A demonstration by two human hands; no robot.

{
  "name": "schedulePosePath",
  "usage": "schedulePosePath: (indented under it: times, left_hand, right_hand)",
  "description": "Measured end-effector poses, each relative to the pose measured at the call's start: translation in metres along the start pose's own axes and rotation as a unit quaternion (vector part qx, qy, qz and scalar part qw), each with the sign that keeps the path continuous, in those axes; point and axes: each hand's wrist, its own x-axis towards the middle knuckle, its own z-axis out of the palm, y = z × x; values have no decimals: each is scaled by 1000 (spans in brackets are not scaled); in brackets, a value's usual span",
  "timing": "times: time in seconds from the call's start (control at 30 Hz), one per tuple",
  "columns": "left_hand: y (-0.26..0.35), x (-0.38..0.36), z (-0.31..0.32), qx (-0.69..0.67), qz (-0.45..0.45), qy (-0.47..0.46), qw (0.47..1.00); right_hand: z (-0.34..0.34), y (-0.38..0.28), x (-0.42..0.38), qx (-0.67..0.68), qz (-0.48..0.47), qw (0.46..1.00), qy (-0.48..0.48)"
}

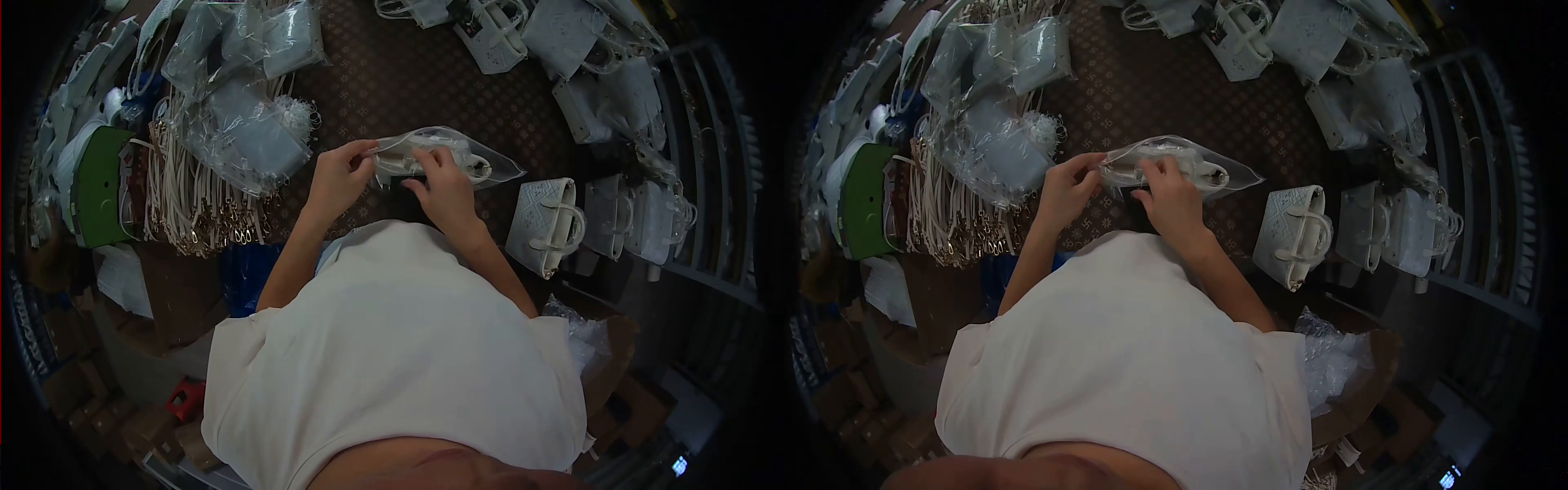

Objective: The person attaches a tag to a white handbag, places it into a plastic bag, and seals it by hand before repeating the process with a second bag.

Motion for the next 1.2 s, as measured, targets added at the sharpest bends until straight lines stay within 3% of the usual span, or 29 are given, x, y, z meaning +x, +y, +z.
schedulePosePath:
  times: [0.07, 0.1, 0.17, 0.2, 0.27, 0.4, 0.47, 0.5, 0.57, 0.6, 0.67, 0.77, 0.8, 0.87, 1.0, 1.1, 1.2]
  left_hand:
    - [0, -1, 4, 4, 30, 30, 999]
    - [-1, -2, 6, 4, 30, 28, 999]
    - [-4, -4, 8, -4, 18, 47, 999]
    - [-9, -5, 9, -4, 18, 47, 999]
    - [-21, -8, 11, 117, 61, 57, 990]
    - [-32, -16, 14, 150, 107, 42, 982]
    - [-33, -17, 16, 116, 102, 58, 986]
    - [-33, -17, 16, 117, 102, 57, 986]
    - [-34, -16, 17, 104, 84, 67, 989]
    - [-33, -16, 17, 104, 84, 67, 989]
    - [-32, -16, 17, 86, 62, 62, 992]
    - [-31, -15, 19, 80, 58, 63, 993]
    - [-32, -14, 19, 80, 59, 60, 993]
    - [-34, -13, 22, 68, 66, 57, 994]
    - [-39, -11, 24, 73, 86, 50, 992]
    - [-38, -11, 23, 73, 66, 47, 994]
    - [-38, -10, 19, 82, 46, 40, 995]
  right_hand:
    - [13, 19, -4, 41, -76, 996, -5]
    - [10, 19, -4, 42, -75, 996, -4]
    - [1, 15, -3, 233, -10, 971, -42]
    - [-6, 18, -2, 233, -10, 972, -41]
    - [-21, 23, 3, 446, 246, 856, -88]
    - [-17, 17, 3, 422, 221, 879, -33]
    - [-9, 14, -3, 286, 98, 953, 30]
    - [-7, 13, -7, 287, 99, 952, 31]
    - [-3, 11, -16, 160, 77, 981, 78]
    - [-3, 11, -21, 160, 77, 981, 78]
    - [-5, 15, -31, 45, 97, 994, -29]
    - [14, 27, -44, -43, 39, 998, 16]
    - [21, 30, -45, -43, 42, 998, 17]
    - [33, 37, -41, 122, 117, 985, -26]
    - [43, 47, -32, 140, 110, 982, -60]
    - [45, 51, -31, 159, 26, 985, -68]
    - [33, 45, -27, 59, -24, 996, -67]
